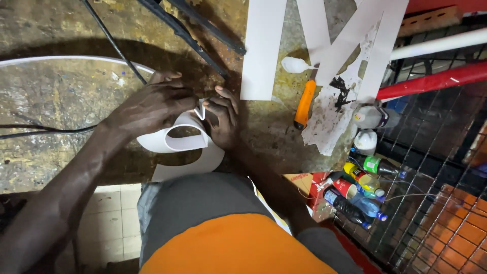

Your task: Gluing plastic side strips onto the edges of flat sign letters to create 3D channel letters.

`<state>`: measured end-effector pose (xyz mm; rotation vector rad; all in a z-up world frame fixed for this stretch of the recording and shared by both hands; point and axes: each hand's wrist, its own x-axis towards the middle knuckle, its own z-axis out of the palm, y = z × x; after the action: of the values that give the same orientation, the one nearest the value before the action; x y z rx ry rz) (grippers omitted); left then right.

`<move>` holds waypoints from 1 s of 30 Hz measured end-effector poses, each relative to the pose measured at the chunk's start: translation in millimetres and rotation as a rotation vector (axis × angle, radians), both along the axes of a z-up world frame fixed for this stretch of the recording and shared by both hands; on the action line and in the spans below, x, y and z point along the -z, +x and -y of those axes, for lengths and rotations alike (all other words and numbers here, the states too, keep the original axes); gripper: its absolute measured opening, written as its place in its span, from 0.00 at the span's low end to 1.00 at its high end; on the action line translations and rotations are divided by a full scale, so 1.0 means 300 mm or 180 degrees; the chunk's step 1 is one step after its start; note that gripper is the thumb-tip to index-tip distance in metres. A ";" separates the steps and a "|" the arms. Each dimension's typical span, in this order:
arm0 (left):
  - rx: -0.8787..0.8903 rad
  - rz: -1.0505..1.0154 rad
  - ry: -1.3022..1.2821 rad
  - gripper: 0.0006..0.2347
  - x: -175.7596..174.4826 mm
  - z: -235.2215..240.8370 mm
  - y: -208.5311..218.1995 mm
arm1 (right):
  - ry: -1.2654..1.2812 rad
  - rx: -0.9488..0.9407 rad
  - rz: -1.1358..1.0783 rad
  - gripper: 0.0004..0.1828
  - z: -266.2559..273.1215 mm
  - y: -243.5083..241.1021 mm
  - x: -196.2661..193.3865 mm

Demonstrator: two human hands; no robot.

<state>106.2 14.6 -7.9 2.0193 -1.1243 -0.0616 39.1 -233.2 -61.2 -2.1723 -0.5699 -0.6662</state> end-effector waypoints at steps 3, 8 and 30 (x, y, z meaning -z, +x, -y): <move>-0.0064 0.0242 0.0132 0.16 0.031 0.008 -0.013 | -0.0080 -0.0034 -0.0006 0.14 0.005 0.000 -0.004; -0.0028 0.0660 0.0186 0.18 0.228 0.033 -0.030 | -0.0192 -0.0078 0.0066 0.15 0.009 0.010 -0.011; -0.0258 0.0258 0.0242 0.12 -0.075 0.059 -0.070 | -0.0297 -0.0190 0.0057 0.26 0.030 -0.012 -0.053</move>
<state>85.1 -3.1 14.6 2.1497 -1.1036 0.0192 35.4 -242.2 -45.3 -2.2282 -0.6849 -0.6389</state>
